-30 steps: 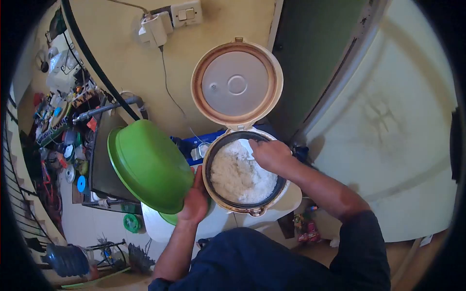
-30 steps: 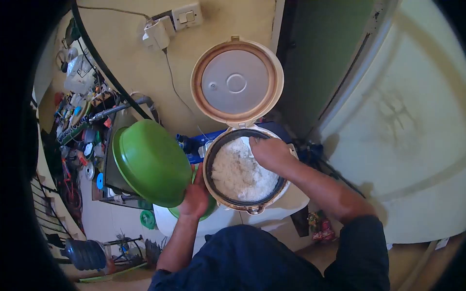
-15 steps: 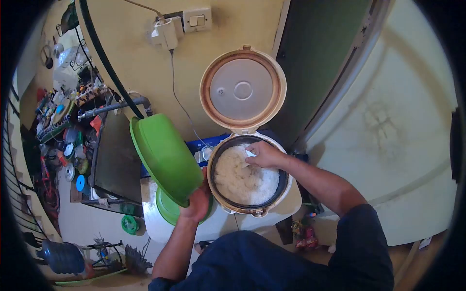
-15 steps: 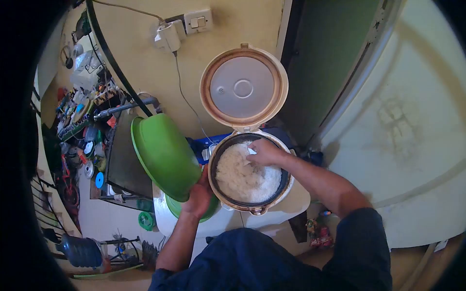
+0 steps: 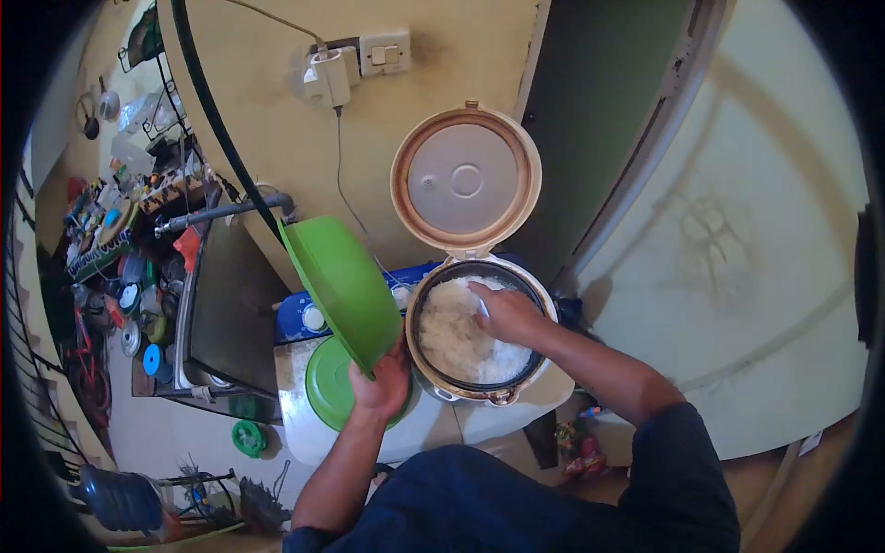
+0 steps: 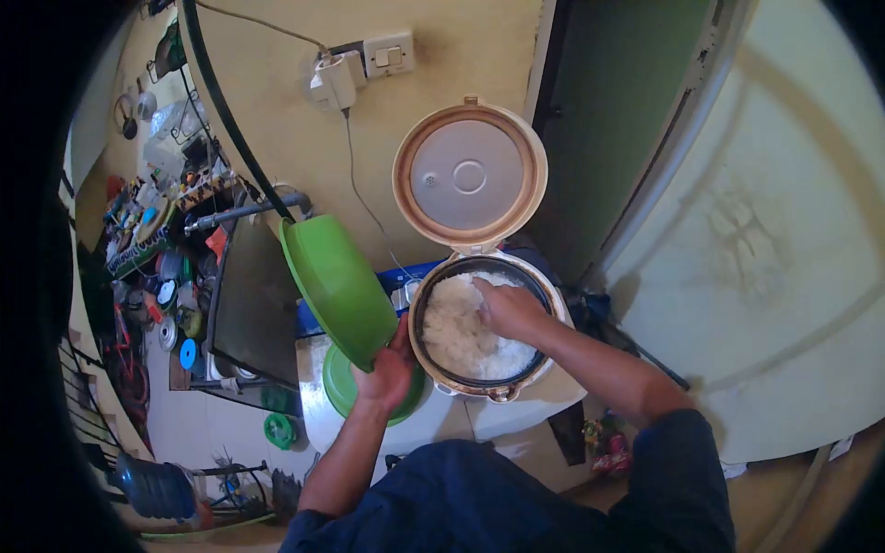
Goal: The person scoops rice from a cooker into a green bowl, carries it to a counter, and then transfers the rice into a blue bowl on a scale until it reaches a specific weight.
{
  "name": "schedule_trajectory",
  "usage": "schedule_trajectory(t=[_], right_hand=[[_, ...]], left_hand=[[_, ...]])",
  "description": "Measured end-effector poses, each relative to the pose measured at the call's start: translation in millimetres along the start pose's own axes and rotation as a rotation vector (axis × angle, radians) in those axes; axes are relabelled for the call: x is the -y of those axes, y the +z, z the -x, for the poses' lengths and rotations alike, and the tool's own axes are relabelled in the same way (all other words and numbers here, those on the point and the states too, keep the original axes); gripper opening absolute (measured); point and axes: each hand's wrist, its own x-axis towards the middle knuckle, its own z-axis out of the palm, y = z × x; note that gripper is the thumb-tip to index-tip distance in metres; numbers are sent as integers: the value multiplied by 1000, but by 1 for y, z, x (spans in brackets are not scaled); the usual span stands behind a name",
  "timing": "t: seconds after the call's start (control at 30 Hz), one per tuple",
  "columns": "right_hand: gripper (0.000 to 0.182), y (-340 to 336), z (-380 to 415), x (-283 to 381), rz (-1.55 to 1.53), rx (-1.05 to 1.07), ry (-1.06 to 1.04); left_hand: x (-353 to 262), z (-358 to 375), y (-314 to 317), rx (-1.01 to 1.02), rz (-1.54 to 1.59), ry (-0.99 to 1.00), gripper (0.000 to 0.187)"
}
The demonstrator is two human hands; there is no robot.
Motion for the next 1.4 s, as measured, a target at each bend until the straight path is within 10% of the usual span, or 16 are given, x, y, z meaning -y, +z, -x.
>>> schedule_trajectory(t=[0.8,0.87,1.13,1.4], right_hand=[[62,-76,24,19,-627,71,-143],[56,-96,21,63,-218,-94,-432],[53,-141,41,86,316,-297,-161],[39,-55,25,-4,491,315,154]], left_hand=[[-69,73,-13,-405,-589,203,44],[-60,76,-5,-372,-566,104,46],[-48,85,-15,-318,-190,64,52],[-42,40,-26,-436,-225,278,42]])
